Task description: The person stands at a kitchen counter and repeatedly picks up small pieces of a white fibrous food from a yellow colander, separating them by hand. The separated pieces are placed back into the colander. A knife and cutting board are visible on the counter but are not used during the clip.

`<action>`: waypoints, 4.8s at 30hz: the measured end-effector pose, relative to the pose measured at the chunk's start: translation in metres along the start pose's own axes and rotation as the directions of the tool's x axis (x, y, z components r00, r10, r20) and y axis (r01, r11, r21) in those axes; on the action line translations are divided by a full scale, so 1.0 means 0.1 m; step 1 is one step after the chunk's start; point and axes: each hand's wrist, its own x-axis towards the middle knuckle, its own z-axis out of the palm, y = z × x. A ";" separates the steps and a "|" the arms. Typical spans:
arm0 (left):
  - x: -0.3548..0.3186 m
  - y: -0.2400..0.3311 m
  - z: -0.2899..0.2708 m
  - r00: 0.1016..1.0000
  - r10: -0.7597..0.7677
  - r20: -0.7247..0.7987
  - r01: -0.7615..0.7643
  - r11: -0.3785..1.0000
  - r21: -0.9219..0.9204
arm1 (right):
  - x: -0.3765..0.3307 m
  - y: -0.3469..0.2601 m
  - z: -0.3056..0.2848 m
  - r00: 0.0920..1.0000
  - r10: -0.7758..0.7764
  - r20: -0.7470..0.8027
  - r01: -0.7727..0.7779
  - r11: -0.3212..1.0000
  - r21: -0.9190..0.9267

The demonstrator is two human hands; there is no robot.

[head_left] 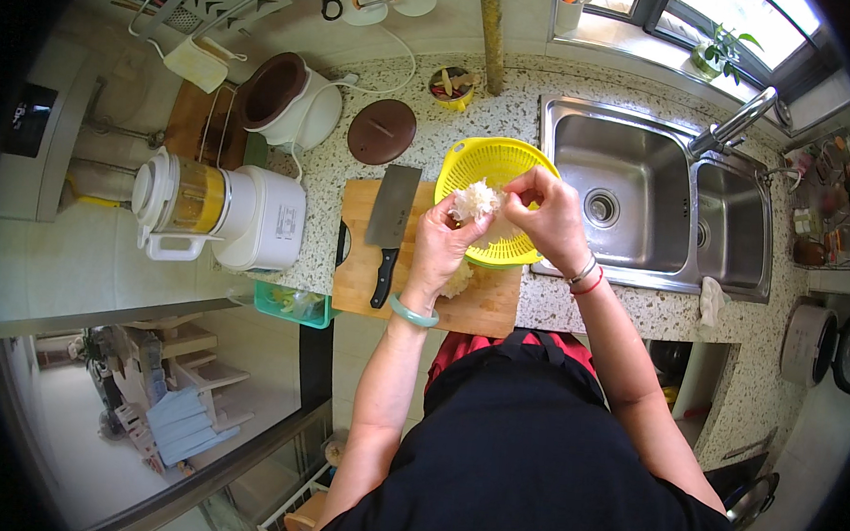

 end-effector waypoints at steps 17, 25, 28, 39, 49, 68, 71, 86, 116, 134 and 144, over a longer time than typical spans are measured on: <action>-0.01 0.02 -0.11 0.974 -0.033 0.222 0.109 0.935 -0.337 | 0.12 0.24 -0.12 0.993 0.044 0.105 -0.059 0.989 0.137; 0.00 0.02 -0.08 0.978 -0.010 0.206 0.090 0.920 -0.382 | 0.09 -0.05 -0.17 0.959 -0.024 0.284 -0.013 0.992 0.128; -0.01 0.03 -0.10 0.979 -0.023 0.204 0.098 0.926 -0.365 | 0.10 -0.11 -0.21 0.962 -0.078 0.261 0.094 0.994 -0.050; -0.01 0.06 -0.09 0.991 -0.031 0.127 0.062 0.966 -0.250 | 0.13 -0.19 -0.21 0.801 -0.565 0.199 0.598 0.733 -0.325; -0.02 0.11 -0.05 0.991 0.002 0.131 0.031 0.969 -0.247 | 0.05 -0.08 -0.13 0.883 -0.440 0.160 0.469 0.829 -0.305; -0.01 0.15 0.04 0.999 -0.017 0.035 0.020 0.998 -0.068 | 0.01 -0.09 -0.15 0.862 -0.322 0.392 0.478 0.775 -0.414; -0.01 0.21 0.09 0.998 -0.005 0.059 0.006 1.000 -0.015 | 0.02 -0.08 -0.16 0.847 -0.290 0.445 0.488 0.755 -0.437; 0.00 0.18 0.06 0.999 -0.021 0.048 0.025 0.998 -0.065 | -0.02 -0.12 -0.15 0.893 -0.292 0.343 0.392 0.879 -0.271; 0.06 0.14 0.09 0.997 -0.049 0.066 0.056 0.992 -0.115 | 0.01 -0.09 -0.15 0.972 -0.168 0.167 0.173 0.985 -0.020; 0.06 0.21 0.11 0.996 -0.063 0.056 0.067 0.995 -0.070 | 0.00 0.06 -0.07 0.963 0.117 0.245 -0.180 0.950 0.255; 0.07 0.17 0.11 0.995 -0.074 0.066 0.077 0.996 -0.037 | 0.00 -0.06 -0.10 0.971 0.083 0.222 -0.098 0.993 0.059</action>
